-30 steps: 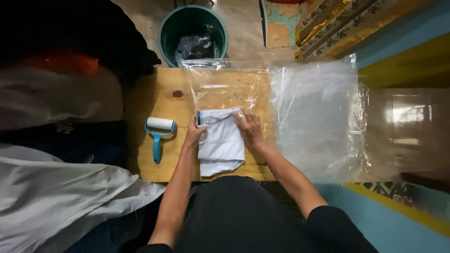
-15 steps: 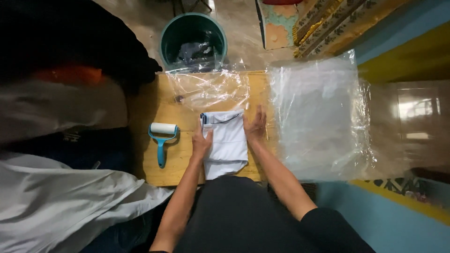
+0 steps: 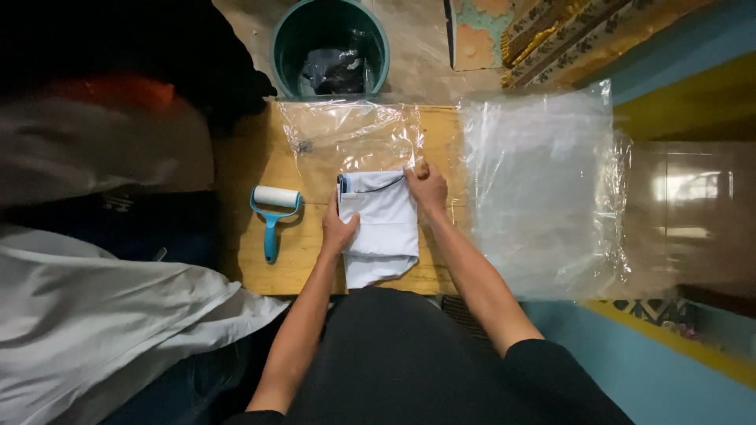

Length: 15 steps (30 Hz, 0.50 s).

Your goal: The person wraps a folded white garment in a clear plastic sheet on a wooden table. They smooth the plastic around the item and fold the edges to enclose it.

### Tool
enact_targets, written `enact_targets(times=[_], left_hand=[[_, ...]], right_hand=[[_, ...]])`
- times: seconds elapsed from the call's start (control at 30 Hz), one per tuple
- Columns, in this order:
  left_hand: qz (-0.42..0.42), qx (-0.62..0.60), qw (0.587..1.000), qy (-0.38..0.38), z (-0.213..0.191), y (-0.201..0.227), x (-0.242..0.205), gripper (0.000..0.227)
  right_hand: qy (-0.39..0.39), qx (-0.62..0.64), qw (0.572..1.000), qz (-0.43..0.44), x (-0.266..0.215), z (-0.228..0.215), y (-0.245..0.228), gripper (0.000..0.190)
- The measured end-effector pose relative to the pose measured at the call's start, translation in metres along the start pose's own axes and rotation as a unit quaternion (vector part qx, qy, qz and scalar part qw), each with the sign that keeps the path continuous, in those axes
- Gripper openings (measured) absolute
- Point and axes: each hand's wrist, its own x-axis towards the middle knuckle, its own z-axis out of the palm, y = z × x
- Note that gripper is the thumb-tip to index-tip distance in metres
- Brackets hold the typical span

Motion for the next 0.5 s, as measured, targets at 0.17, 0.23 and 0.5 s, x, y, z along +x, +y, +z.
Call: enact_targets(times=[0.17,0.23,0.5], left_hand=[[-0.039,-0.026,0.998,-0.034,-0.007,0.013,0.012,0.096],[-0.051,-0.036,0.997,-0.042,0.002,-0.011,0.023,0.095],[-0.046,-0.247,0.963,-0.092,-0.005,-0.02,0.033,0.047]], right_hand=[[-0.009,0.041,0.999,-0.008,0.024,0.023,0.008,0.044],[-0.006,0.054,0.998,0.015,0.036,0.043,0.024,0.038],[-0.038,0.204,0.971,0.119,0.041,0.029,0.014,0.034]])
